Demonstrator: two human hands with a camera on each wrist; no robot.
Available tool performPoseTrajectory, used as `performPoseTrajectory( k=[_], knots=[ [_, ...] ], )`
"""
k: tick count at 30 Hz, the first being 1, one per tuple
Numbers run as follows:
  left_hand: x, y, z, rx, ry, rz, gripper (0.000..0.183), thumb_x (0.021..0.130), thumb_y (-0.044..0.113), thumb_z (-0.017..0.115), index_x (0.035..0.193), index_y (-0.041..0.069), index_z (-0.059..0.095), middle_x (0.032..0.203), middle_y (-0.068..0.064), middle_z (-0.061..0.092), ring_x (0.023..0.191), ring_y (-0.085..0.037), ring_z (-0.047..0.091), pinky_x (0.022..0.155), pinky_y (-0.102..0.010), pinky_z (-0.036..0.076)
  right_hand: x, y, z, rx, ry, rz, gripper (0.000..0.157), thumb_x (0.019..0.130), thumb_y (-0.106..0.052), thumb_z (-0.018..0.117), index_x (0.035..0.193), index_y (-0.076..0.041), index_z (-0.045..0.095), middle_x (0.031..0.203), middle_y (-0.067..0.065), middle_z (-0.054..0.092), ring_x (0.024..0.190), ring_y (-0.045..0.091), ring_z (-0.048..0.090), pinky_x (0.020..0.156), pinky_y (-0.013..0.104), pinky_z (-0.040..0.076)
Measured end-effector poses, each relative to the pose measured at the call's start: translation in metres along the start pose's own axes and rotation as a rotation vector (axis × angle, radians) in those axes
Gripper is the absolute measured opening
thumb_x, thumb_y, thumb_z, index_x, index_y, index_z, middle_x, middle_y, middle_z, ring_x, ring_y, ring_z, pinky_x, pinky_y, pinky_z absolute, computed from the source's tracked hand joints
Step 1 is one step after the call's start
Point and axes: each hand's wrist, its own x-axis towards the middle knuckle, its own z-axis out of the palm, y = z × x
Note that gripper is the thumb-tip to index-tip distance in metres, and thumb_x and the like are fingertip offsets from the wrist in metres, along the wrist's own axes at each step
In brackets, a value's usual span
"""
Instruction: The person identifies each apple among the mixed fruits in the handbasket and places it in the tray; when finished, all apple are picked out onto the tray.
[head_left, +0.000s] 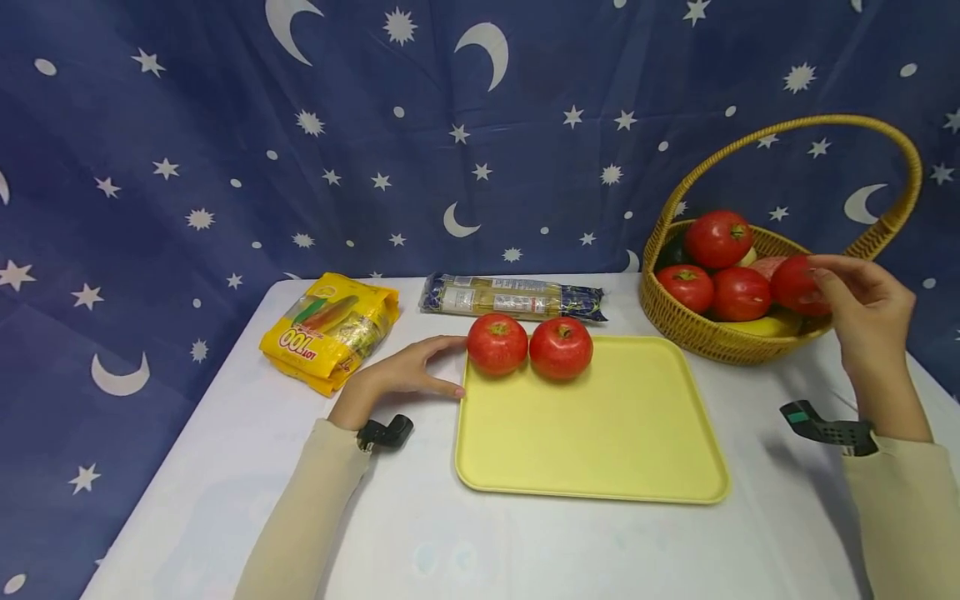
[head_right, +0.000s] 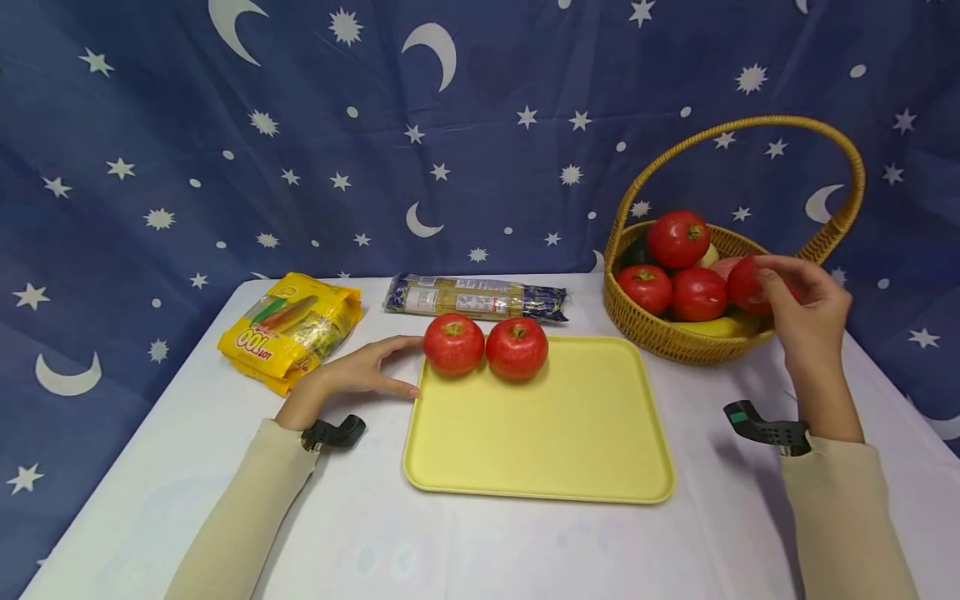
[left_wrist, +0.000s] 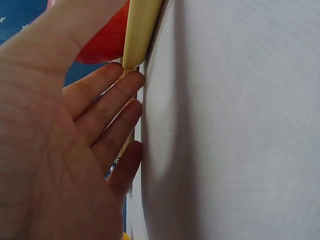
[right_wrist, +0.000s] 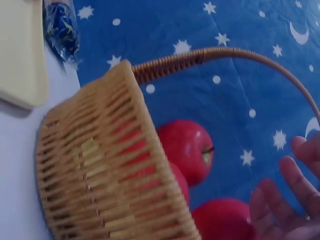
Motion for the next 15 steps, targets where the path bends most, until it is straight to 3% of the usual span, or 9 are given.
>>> performPoseTrajectory(
  k=[4,10,15],
  knots=[
    [-0.002,-0.002,0.000,-0.001,-0.001,-0.006,0.088,0.077,0.036,0.084,0.149,0.013,0.040,0.155,-0.004,0.038,0.145,-0.023,0.028,0.120,-0.042,0.023,0.002,0.004,-0.002,0.101,0.078,0.032,0.024,0.091,-0.008,0.068,0.113,0.001,0.071,0.102,-0.002,0.065,0.090,0.008,0.060,0.076,0.006,0.050],
    [-0.003,-0.001,0.000,0.003,0.001,0.011,0.088,0.078,0.037,0.083,0.149,0.012,0.039,0.155,-0.006,0.038,0.145,-0.025,0.028,0.120,-0.044,0.023,0.007,0.012,-0.004,-0.011,0.188,-0.006,0.019,0.091,0.002,0.064,0.106,0.000,0.074,0.100,-0.007,0.060,0.095,0.005,0.054,0.075,0.004,0.049],
    [-0.002,0.000,-0.001,0.002,-0.001,0.017,0.088,0.078,0.037,0.083,0.149,0.010,0.040,0.154,-0.008,0.038,0.145,-0.026,0.028,0.120,-0.045,0.023,0.009,0.014,-0.007,-0.022,0.252,0.014,0.019,0.087,-0.007,0.073,0.105,-0.006,0.075,0.097,-0.009,0.062,0.095,0.004,0.052,0.074,0.003,0.048]
  ],
)
